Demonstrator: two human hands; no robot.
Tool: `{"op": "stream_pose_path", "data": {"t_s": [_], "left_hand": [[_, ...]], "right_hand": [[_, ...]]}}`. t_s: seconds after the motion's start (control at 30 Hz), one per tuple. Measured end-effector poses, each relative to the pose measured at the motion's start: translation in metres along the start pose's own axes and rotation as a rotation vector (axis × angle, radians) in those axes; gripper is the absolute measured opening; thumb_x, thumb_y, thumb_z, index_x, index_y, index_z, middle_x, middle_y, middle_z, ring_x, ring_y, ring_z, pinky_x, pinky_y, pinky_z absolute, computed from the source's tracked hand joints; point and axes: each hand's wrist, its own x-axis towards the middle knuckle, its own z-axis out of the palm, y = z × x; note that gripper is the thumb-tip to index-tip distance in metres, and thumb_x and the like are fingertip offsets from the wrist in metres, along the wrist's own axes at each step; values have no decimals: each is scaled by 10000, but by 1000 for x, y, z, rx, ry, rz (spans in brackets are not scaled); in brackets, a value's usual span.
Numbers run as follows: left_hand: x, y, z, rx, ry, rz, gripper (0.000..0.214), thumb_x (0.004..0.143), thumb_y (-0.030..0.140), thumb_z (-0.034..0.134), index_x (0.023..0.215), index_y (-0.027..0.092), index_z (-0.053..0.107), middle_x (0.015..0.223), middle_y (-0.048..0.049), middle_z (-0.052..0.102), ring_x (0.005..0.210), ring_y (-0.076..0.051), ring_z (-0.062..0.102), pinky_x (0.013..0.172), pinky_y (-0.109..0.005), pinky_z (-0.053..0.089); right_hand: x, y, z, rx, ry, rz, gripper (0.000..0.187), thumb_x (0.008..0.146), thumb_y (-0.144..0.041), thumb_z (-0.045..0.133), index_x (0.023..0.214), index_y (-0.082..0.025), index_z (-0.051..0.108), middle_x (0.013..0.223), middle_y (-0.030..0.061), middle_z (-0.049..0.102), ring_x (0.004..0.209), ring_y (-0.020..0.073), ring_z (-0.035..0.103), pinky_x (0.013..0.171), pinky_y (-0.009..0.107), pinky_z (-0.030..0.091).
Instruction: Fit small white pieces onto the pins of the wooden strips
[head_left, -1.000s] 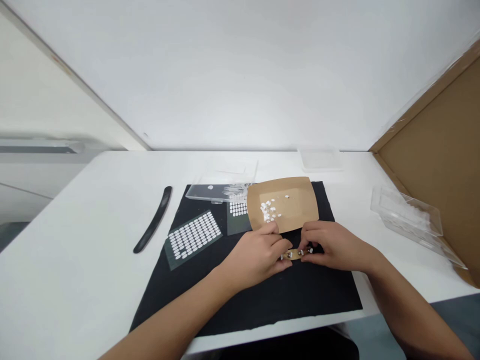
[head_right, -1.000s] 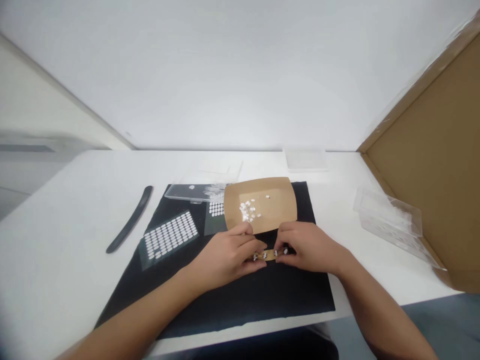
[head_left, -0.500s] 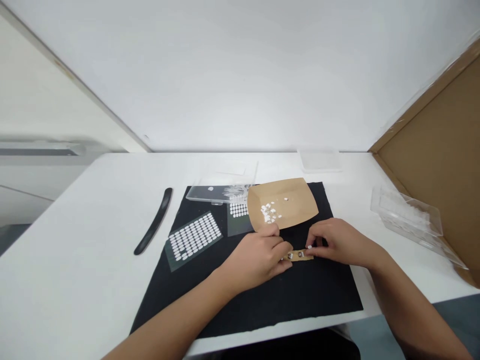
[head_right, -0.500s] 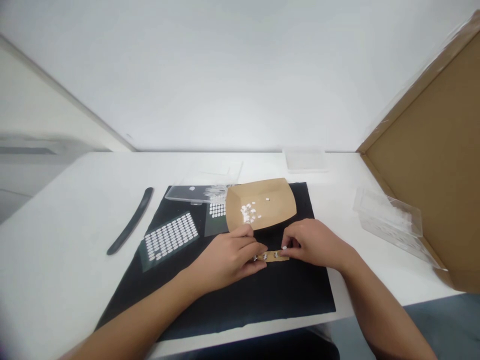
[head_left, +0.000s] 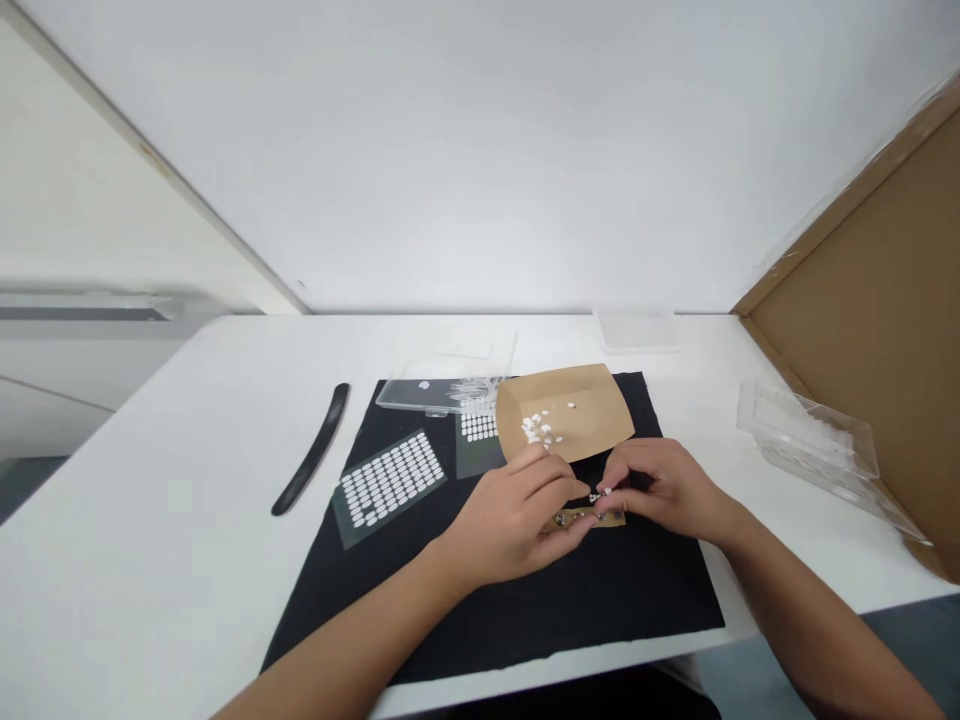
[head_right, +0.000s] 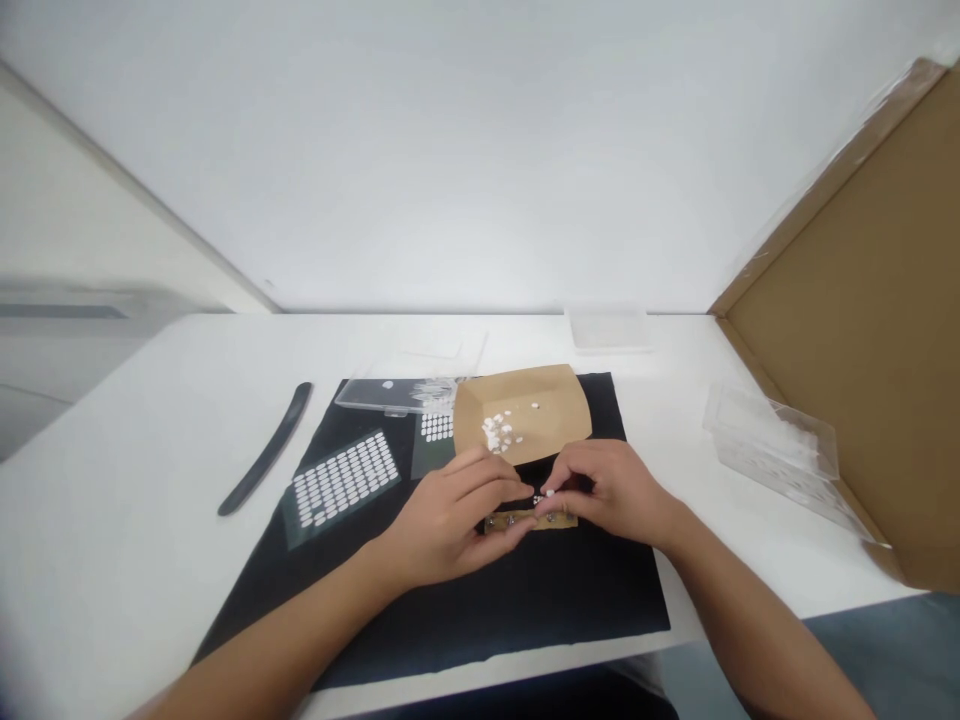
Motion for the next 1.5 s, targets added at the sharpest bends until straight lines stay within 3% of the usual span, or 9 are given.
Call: {"op": "stream_pose_path", "data": {"t_s": [0.23,0.9,1.13,1.37,1.5], "left_hand": [[1,-3,0,-86,76,16,158,951,172,745,1094,177,677,947,-74,756,832,-191,690,752,-329,568],[2,-3,5,-130,195,-34,234,867,76,785,1040,186,671,887,-38,781,767,-170,701,741,-323,575],[3,-3,3,-106,204,-38,230,854,82,790,1019,193,675,872,-36,788,770,-176,715,734,-321,593],[1,-4,6,-67,222,-2,225,867,75,780,1025,186,666,872,-41,785,759,-172,724,736,-330,598],[0,-5,7,-68,220,13,221,875,75,775,1035,184,667,879,-40,785,759,-164,722,734,-324,599]], "right_hand": [[4,-5,13,169,133,-44,190,884,-380,867,860,-221,768,801,0,741,704,130,672,646,251,503],[1,-9,16,16,209,-176,242,948,-331,810,1160,-246,730,918,7,792,755,126,733,688,239,581],[2,-8,15,14,234,-248,109,937,-231,816,1021,-238,747,918,10,797,796,140,744,720,259,589],[3,-10,14,-8,196,-217,46,968,-219,775,1001,-239,750,919,4,793,807,136,745,737,249,597],[3,-11,15,-47,192,-275,36,993,-198,736,1007,-232,734,919,10,788,831,132,744,756,242,599]]}}
